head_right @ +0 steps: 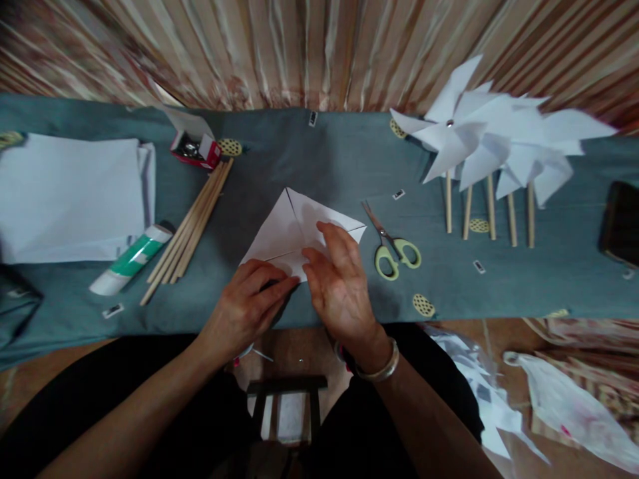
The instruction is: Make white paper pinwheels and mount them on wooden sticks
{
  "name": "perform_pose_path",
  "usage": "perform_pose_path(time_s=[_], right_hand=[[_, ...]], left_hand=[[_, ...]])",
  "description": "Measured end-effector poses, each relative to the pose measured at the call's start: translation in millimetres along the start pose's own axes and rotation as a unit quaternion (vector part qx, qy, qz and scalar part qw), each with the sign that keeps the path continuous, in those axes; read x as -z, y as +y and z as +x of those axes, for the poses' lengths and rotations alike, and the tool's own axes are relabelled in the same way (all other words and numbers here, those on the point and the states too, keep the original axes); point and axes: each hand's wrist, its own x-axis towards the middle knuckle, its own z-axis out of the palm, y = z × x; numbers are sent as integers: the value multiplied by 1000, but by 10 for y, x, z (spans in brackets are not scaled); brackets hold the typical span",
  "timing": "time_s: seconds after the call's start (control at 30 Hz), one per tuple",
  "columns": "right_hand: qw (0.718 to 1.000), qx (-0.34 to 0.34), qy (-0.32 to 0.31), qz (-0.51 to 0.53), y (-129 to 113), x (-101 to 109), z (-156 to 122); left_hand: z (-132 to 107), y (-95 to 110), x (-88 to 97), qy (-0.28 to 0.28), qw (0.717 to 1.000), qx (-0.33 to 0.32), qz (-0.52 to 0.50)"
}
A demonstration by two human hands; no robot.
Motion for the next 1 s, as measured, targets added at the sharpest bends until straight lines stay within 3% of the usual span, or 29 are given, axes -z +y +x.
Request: perform_pose_path(time_s=[0.33,0.67,1.0], right_hand=[[999,32,-6,-39,2,-73,-33],[1000,16,-4,-6,17,-103,-49],[991,63,19,-114,25,-173,-86]], left_hand=[[13,16,9,-2,1000,2,2],[12,20,10,9,1000,12,-2],[25,15,9,-8,1000,13,2]])
